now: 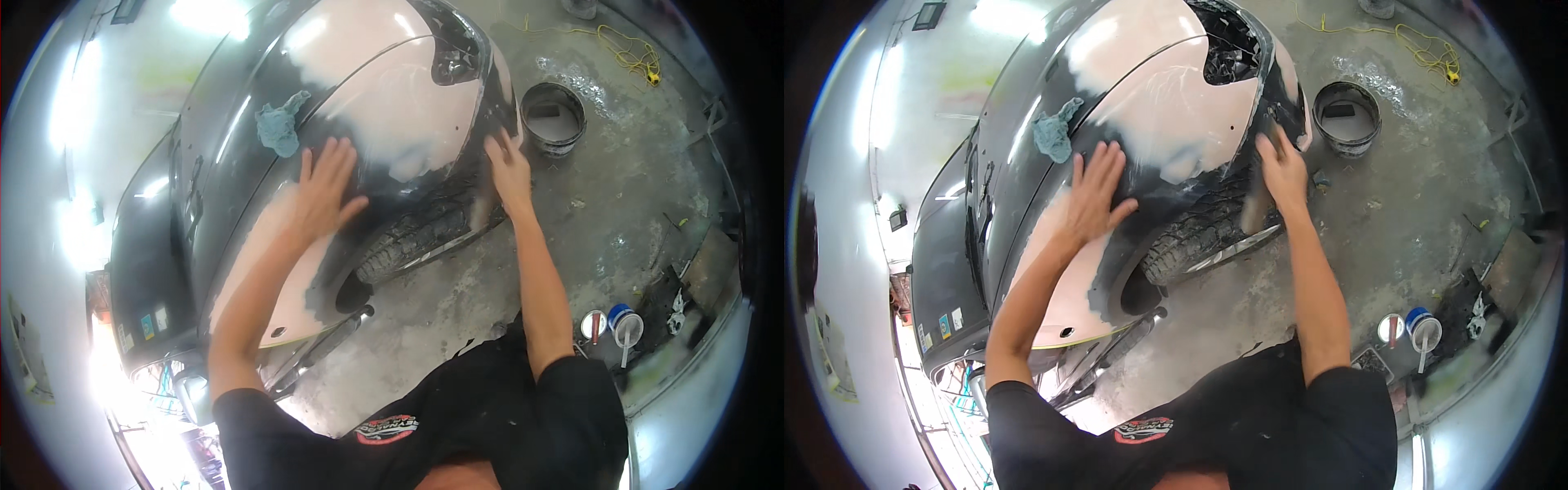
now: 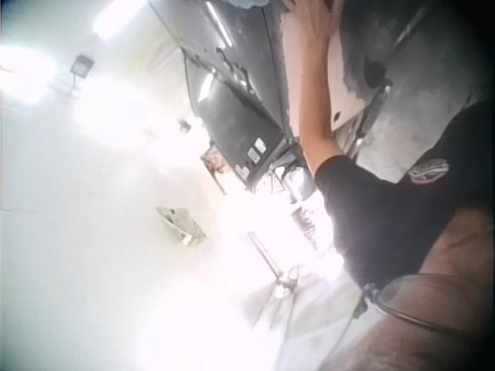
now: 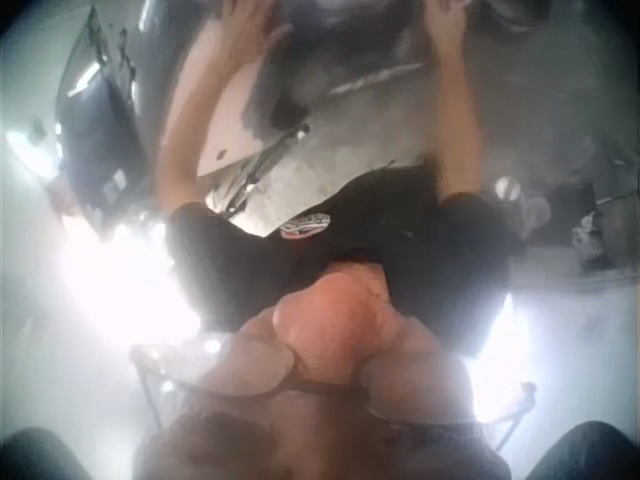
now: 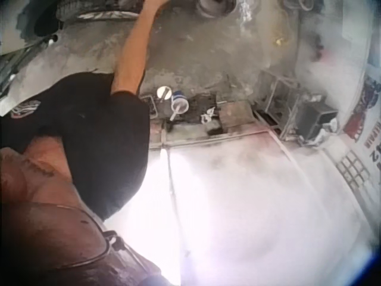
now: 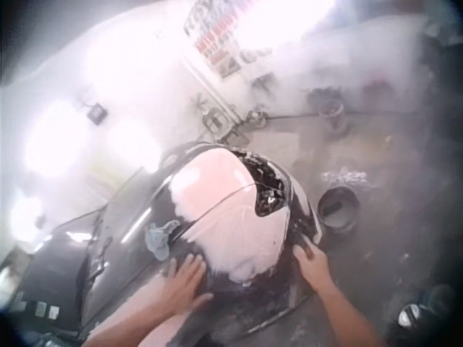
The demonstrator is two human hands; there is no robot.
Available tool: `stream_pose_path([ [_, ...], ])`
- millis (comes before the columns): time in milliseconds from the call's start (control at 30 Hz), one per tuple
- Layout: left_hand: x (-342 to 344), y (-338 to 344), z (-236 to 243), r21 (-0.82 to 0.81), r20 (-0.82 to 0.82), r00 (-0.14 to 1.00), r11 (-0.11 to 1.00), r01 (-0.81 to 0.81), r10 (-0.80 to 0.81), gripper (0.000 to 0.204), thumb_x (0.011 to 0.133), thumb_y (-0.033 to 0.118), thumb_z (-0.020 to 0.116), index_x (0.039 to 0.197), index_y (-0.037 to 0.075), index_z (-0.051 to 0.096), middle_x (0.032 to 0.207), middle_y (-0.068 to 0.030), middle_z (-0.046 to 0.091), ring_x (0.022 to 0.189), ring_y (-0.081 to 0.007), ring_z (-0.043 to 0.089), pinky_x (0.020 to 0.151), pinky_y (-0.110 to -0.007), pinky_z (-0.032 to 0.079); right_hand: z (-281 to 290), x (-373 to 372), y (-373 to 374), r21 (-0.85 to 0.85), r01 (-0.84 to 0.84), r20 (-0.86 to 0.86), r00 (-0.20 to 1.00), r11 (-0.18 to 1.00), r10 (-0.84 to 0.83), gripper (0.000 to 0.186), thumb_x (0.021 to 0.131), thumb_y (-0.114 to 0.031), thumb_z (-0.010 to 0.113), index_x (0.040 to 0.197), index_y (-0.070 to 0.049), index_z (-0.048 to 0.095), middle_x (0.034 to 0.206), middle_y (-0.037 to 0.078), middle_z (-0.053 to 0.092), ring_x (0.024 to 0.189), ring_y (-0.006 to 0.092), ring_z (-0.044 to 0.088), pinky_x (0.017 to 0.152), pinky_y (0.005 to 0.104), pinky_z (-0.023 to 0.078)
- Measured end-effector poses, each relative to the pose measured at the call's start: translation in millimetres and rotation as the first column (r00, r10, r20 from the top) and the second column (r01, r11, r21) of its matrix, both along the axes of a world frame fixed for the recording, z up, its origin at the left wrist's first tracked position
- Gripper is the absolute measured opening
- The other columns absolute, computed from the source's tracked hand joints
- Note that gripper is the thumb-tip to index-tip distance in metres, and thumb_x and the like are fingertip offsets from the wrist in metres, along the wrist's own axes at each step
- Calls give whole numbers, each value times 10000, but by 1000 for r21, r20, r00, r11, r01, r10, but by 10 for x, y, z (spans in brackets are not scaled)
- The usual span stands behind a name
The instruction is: The person sands the front fender and bumper of a vehicle using a sanding block, wiping the surface with a cloth and touching it by hand, and dips the sanding block into a bucket of water.
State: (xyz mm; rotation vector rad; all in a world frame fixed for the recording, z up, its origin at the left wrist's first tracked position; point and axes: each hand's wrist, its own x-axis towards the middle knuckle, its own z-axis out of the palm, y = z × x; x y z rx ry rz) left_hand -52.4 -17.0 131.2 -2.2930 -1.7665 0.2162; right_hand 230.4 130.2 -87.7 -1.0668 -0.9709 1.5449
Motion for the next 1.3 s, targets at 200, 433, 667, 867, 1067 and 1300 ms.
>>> stream_pose_path([
  [200, 349, 942, -302, -268, -290, 940, 958, 98, -178, 1019, 981, 686, 546, 1684, -5, 291, 1787, -173, 220, 1666, -325, 153, 1319, -588, 126, -1388, 942, -1060, -524, -39, 110, 987, 851, 114, 717, 1032, -386, 737, 1547, 68, 531, 1497, 216, 631, 1339, 259, 615, 1134, 339, 438],
  [433, 879, 2084, -1156, -186, -355, 897, 960, 207, -262, 1000, 998, 714, 516, 1646, -30, 352, 1754, -182, 291, 1647, -305, 205, 1337, -548, 128, -1953, 1621, -1458, -543, -13, 168, 978, 840, 124, 652, 1040, -326, 747, 1532, 58, 558, 1304, 90, 719, 1155, 151, 652, 1020, 290, 490],
  [667, 658, 1485, -701, -241, -343, 907, 956, 167, -244, 983, 988, 681, 555, 1662, -2, 340, 1769, -161, 268, 1657, -295, 184, 1337, -535, 126, -2008, 2026, -1380, -573, 80, 258, 962, 816, 87, 634, 1055, -325, 726, 1537, 50, 557, 1323, 88, 713, 1171, 142, 640, 1028, 270, 472],
  [867, 264, 648, -303, -240, -268, 954, 968, 72, -137, 978, 986, 642, 577, 1693, 30, 288, 1794, -126, 216, 1671, -288, 145, 1333, -541, 128, -1633, 1559, -1219, -469, -55, 183, 970, 881, 158, 740, 1037, -395, 730, 1572, 62, 501, 1487, 227, 626, 1342, 272, 603, 1123, 339, 445],
  [1067, 85, 83, -275, -228, -239, 965, 973, 47, -102, 1000, 978, 627, 596, 1684, -9, 282, 1788, -166, 220, 1665, -329, 168, 1316, -589, 133, -1627, 1188, -1536, -428, -121, 118, 975, 896, 188, 727, 1045, -379, 721, 1567, 77, 499, 1465, 202, 637, 1296, 215, 605, 1111, 322, 447],
  [1300, 531, 1067, -633, -230, -228, 943, 954, 191, -244, 1009, 976, 649, 592, 1648, -54, 327, 1764, -201, 261, 1651, -350, 201, 1315, -597, 134, -1810, 1171, -2078, -523, -98, 145, 969, 847, 201, 727, 1032, -370, 736, 1573, 56, 504, 1403, 165, 679, 1199, 187, 646, 1050, 297, 474],
])
